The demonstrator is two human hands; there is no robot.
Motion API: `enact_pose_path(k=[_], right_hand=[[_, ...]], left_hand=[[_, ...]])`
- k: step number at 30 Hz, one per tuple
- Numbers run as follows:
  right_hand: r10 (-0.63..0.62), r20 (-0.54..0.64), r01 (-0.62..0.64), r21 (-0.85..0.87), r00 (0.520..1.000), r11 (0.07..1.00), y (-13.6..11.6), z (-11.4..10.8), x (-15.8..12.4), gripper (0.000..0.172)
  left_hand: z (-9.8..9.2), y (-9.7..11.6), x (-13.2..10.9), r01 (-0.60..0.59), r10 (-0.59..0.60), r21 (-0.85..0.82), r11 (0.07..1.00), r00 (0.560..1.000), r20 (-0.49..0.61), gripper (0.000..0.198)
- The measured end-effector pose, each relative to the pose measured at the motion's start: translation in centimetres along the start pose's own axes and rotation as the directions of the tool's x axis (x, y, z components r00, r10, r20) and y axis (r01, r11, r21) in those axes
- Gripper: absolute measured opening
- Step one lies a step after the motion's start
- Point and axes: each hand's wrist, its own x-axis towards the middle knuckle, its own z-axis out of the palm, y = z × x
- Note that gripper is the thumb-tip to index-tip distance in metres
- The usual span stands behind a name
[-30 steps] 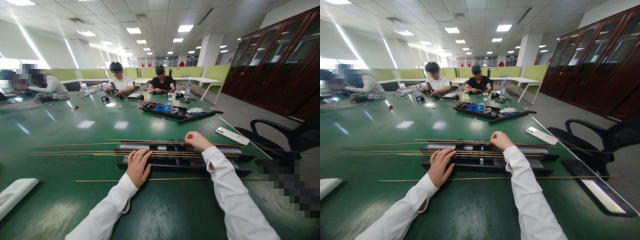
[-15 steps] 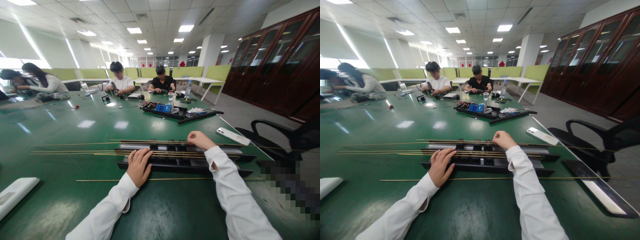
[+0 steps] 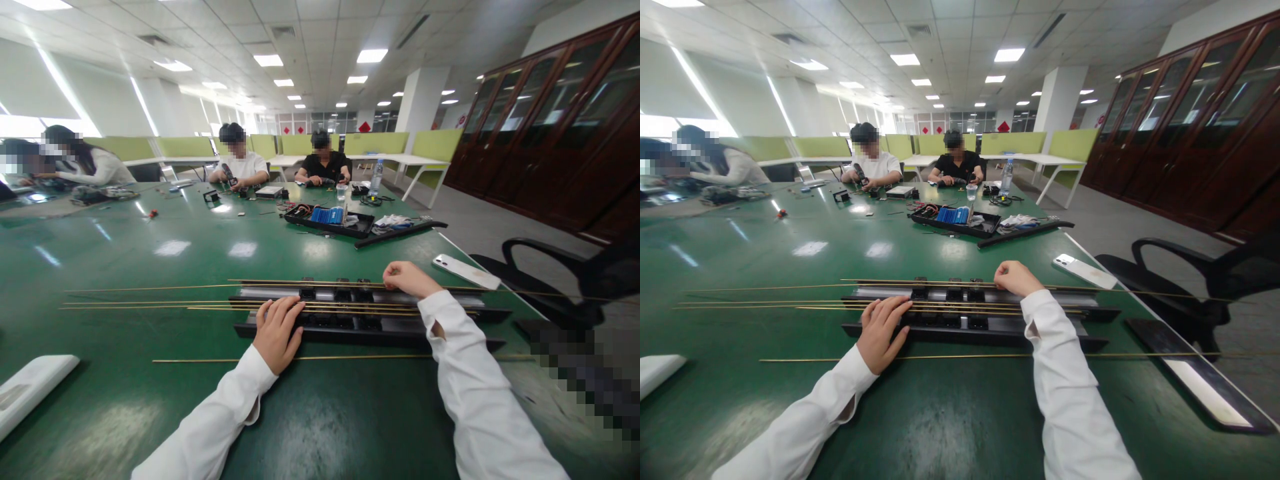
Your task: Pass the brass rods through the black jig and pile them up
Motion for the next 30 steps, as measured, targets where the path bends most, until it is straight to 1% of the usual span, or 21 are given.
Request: enact_pose_path(k=[8,14,19,23,30], right_hand=[[0.001,0.037,-0.003,0.057,0.999,0.998,1.3,-0.2,0.5,0.003],[0.010,0.041,-0.014,0.101,0.999,0.995,1.1,-0.3,0.3,0.004],[0.021,0.052,-0.025,0.083,0.998,0.996,0.8,-0.7,0.0,0.002],[0.029,0.051,-0.034,0.100,0.998,0.994,0.5,-0.9,-0.3,0.004],[0.061,0.044,-0.065,0.108,0.997,0.992,0.8,-1.2,-0.3,0.003]], left_hand=[[-0.1,-0.1,-0.1,0.001,-0.001,0.000,1.000,1.000,-0.005,0.038],[0.0,-0.2,-0.1,-0.006,0.006,0.004,1.000,1.000,-0.012,0.038],[0.0,-0.2,-0.2,-0.006,0.006,0.001,1.000,1.000,-0.003,0.039],[-0.1,-0.2,-0.2,-0.002,0.002,0.003,1.000,1.000,-0.001,0.039],[-0.1,-0.3,-0.2,-0.003,0.003,0.009,1.000,1.000,-0.003,0.040]])
